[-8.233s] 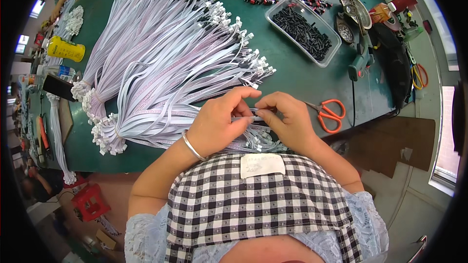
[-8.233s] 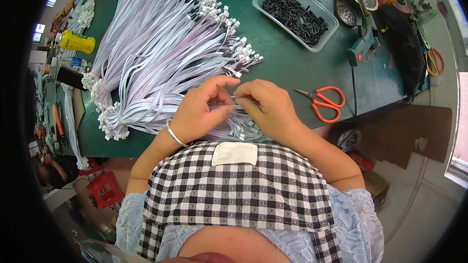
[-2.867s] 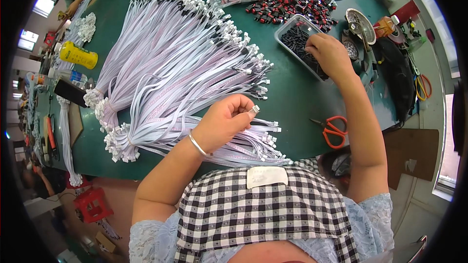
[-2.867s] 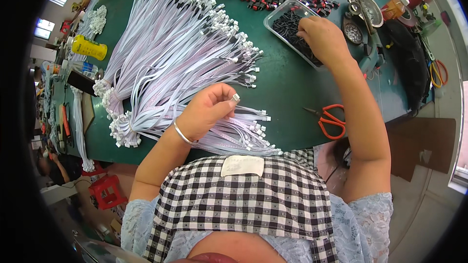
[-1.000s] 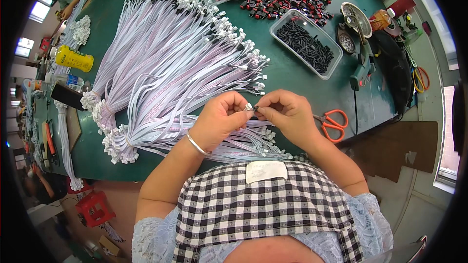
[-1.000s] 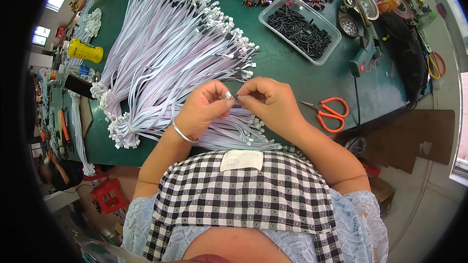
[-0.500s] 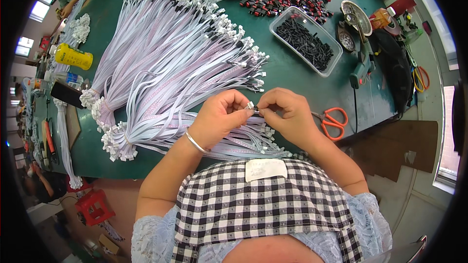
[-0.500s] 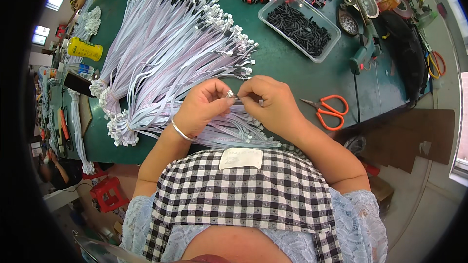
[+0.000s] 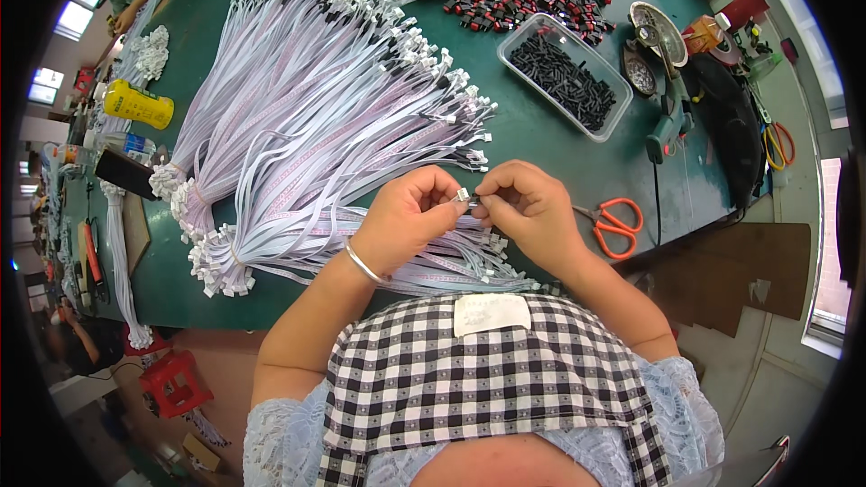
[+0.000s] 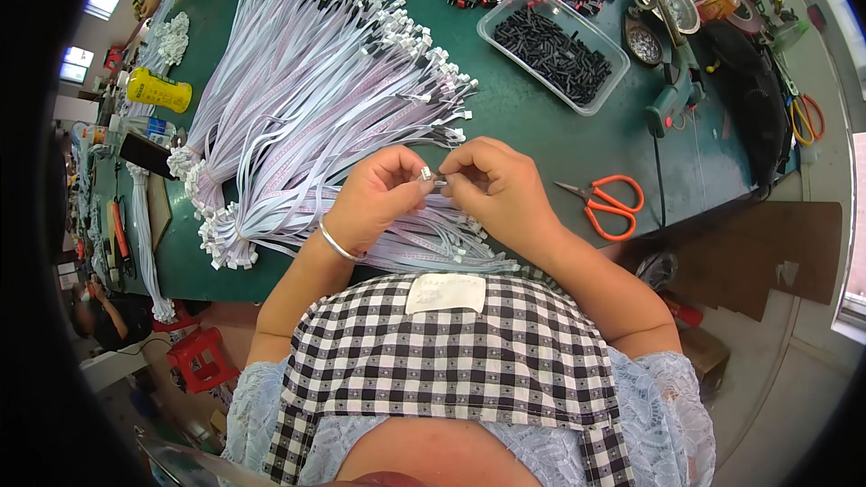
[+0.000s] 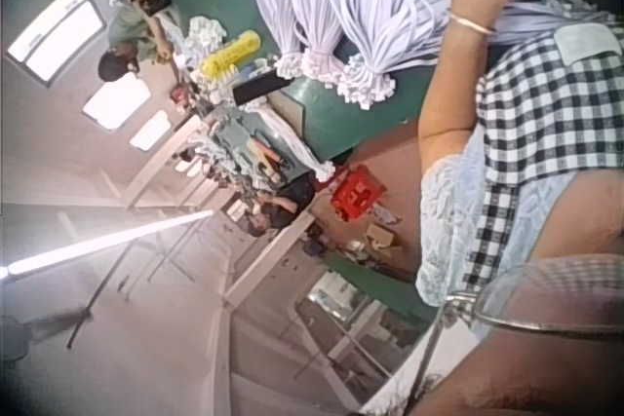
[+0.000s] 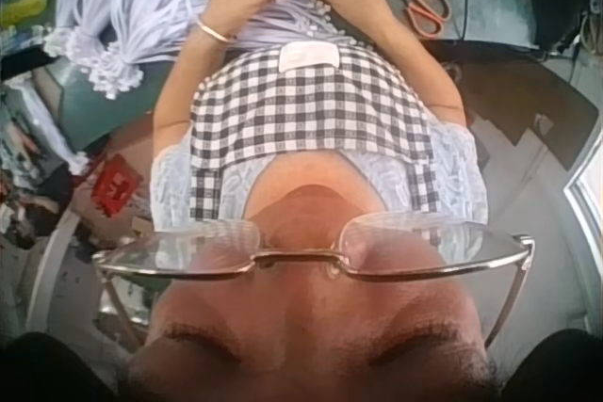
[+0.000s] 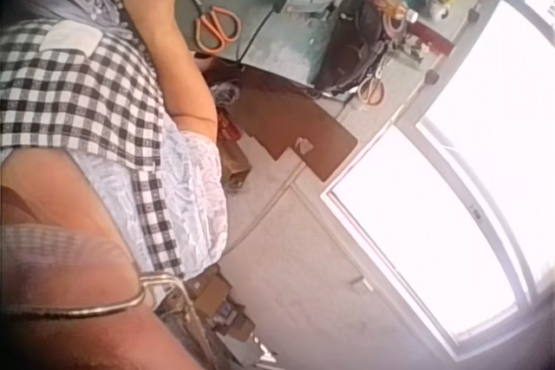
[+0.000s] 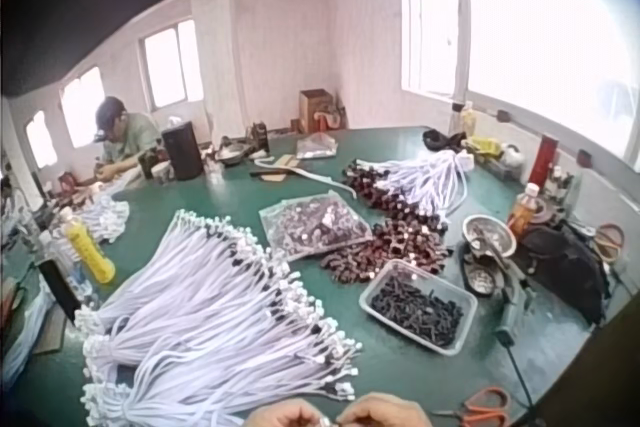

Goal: The person repeatedly picks small black plastic connectors from a container and attaches them to the ends of white cables. They handle the cables one at a time, inserting the connector and placing the finished cable back into a large bundle on the table.

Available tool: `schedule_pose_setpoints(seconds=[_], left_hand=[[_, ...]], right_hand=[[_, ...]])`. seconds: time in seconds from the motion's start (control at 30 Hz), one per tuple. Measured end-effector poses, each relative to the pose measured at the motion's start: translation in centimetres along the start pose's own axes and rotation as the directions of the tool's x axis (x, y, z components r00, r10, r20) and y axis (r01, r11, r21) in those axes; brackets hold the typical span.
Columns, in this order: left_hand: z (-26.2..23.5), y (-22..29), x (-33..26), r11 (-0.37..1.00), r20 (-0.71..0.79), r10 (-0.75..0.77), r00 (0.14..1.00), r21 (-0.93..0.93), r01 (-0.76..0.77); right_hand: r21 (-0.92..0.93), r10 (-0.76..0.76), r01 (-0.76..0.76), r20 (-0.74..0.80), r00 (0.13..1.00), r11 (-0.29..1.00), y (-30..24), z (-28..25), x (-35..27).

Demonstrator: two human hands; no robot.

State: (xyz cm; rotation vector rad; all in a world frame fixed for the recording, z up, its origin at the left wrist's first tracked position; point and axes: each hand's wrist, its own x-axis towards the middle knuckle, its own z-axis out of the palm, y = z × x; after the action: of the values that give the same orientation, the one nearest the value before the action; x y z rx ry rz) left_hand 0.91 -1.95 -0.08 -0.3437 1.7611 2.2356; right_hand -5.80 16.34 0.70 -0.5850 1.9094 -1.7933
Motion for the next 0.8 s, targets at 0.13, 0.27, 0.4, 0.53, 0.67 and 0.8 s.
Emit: schedule_pose_setpoints(seconds=[0.13,0.27,0.4,0.53,0.67,0.8], left_hand=[[0.0,-0.1,0.0,1.000,0.001,0.006,1.000,-0.006,-0.006],[0.0,-0.1,0.0,1.000,0.003,0.010,1.000,-0.006,-0.010],[0.0,-0.2,0.1,1.000,0.023,0.017,1.000,0.002,-0.017],[0.2,0.0,0.0,0.999,0.010,0.040,0.999,-0.007,-0.040],[0.3,0.3,-0.2,0.998,0.004,0.021,1.000,-0.061,-0.021],[-0.4,-0.3,-0.2,0.996,0.025,0.027,0.999,-0.084,-0.025]], right_hand=[[0.034,0.018,-0.019,0.025,1.000,0.999,0.1,0.0,0.0],[0.035,0.017,-0.017,0.015,1.000,0.999,0.1,0.1,0.0],[-0.136,-0.070,0.075,0.036,0.997,0.988,0.1,-0.2,0.1],[-0.289,-0.144,0.181,0.144,0.979,0.940,-0.5,-0.9,0.7],[-0.257,-0.026,0.078,0.200,0.980,0.963,-1.6,-1.1,1.1],[-0.033,0.109,-0.105,0.137,0.985,0.994,-1.2,-1.0,1.1]])
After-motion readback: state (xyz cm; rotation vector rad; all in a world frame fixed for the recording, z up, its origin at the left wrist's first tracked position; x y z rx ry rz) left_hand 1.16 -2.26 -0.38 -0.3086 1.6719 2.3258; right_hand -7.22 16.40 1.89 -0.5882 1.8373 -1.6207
